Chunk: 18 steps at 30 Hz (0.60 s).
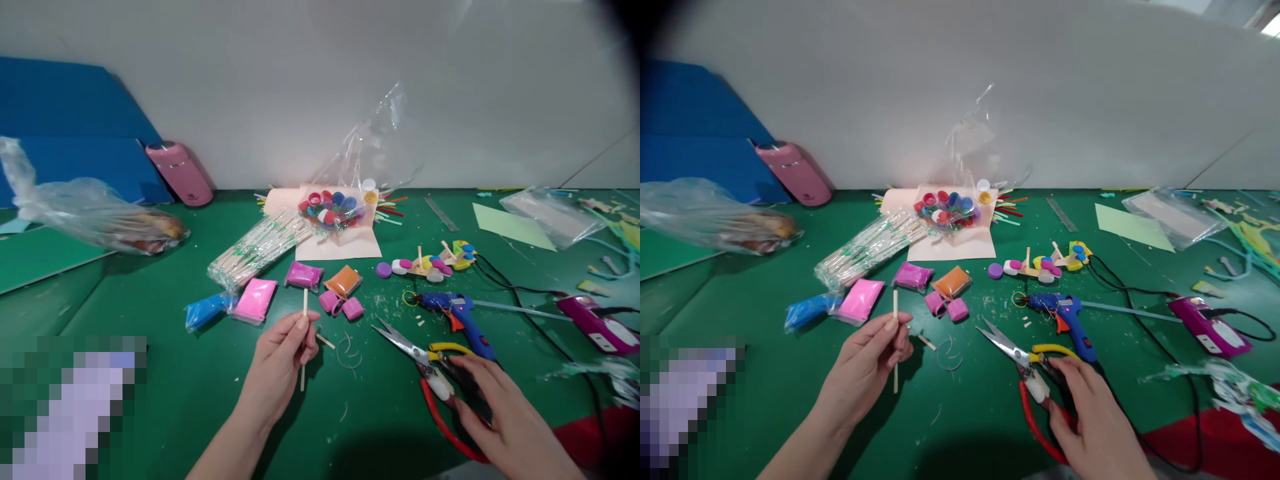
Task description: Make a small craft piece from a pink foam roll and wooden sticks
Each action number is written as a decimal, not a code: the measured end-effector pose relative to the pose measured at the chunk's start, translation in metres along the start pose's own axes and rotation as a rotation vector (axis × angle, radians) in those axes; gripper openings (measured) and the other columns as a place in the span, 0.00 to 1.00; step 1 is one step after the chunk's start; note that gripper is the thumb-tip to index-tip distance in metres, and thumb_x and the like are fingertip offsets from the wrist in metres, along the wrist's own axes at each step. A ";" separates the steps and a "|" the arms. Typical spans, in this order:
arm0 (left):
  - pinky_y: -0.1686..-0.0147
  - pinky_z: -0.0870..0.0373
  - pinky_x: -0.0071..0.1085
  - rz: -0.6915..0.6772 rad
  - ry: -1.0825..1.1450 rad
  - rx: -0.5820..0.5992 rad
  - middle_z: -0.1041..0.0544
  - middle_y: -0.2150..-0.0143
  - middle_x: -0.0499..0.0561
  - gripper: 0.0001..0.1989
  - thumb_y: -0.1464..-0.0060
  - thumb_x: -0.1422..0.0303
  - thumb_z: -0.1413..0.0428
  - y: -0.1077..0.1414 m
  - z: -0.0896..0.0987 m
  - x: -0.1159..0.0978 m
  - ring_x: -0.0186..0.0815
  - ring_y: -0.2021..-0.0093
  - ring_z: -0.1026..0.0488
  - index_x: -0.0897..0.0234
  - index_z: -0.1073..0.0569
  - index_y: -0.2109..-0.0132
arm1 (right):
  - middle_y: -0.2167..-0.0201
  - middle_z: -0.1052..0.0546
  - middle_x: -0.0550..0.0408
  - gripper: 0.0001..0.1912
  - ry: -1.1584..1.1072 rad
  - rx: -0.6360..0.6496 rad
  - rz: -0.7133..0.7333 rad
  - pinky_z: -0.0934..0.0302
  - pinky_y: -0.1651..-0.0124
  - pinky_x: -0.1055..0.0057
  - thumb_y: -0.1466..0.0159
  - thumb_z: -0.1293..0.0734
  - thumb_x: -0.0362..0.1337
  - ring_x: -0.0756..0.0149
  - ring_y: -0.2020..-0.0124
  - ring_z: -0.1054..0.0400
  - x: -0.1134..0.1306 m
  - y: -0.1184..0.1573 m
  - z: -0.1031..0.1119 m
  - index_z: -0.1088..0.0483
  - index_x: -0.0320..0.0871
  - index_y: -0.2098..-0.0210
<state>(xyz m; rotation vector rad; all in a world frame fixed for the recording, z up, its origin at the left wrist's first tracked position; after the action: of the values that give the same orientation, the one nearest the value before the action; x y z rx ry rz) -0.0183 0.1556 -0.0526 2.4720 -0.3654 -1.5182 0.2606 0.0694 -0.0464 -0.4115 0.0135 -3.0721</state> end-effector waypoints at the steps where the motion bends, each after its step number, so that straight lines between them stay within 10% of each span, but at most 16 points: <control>1: 0.78 0.48 0.26 0.002 -0.013 0.013 0.38 0.80 0.44 0.08 0.49 0.67 0.47 0.001 -0.002 0.000 0.25 0.80 0.44 0.66 0.27 0.65 | 0.50 0.37 0.43 0.22 0.016 0.016 0.000 0.41 0.51 0.59 0.44 0.42 0.36 0.55 0.50 0.40 -0.002 0.001 -0.003 0.43 0.41 0.50; 18: 0.80 0.48 0.23 0.018 -0.175 0.029 0.35 0.81 0.45 0.11 0.50 0.63 0.48 0.002 -0.026 -0.011 0.26 0.80 0.44 0.67 0.28 0.70 | 0.62 0.26 0.44 0.17 0.078 0.059 -0.080 0.34 0.64 0.63 0.43 0.44 0.41 0.56 0.63 0.30 -0.020 -0.010 -0.008 0.32 0.40 0.61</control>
<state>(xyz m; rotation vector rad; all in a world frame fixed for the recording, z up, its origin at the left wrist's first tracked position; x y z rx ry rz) -0.0002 0.1582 -0.0312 2.3562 -0.4410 -1.7389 0.2774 0.0799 -0.0596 -0.2960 -0.0931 -3.1563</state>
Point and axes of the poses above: each hand's wrist, its own y-axis away from the middle knuckle, its own z-axis out of the back of the hand, x = y × z, the point moved 10 cm from there along -y, towards the middle knuckle
